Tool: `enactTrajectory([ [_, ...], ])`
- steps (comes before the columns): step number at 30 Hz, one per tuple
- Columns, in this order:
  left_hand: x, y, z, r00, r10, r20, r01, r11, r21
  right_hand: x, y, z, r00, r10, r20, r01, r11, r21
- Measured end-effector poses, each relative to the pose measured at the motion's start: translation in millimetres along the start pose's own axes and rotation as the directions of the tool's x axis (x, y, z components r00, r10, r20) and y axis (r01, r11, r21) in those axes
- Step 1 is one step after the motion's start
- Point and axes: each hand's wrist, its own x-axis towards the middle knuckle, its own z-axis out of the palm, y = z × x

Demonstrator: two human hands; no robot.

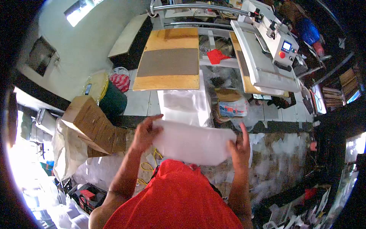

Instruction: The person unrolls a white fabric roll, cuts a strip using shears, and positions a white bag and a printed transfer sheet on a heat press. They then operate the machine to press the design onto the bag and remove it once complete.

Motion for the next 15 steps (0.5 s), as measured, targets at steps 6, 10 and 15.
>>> enactTrajectory([
  [6,95.0,87.6,-87.7,0.655,0.557,-0.51,-0.444,0.83,0.337,133.1,-116.7,84.7,0.839,-0.53,0.126,0.541,0.785,-0.301],
  [10,73.8,225.4,-160.4,0.0,0.704,-0.71,-0.685,0.518,0.513,136.9,-272.3,147.0,0.104,-0.989,-0.102,0.961,0.127,-0.247],
  [15,179.9,213.2,-224.8,-0.303,0.789,-0.535,-0.184,0.502,0.845,246.7,-296.5,216.9,-0.158,-0.985,-0.074,0.922,-0.12,-0.369],
])
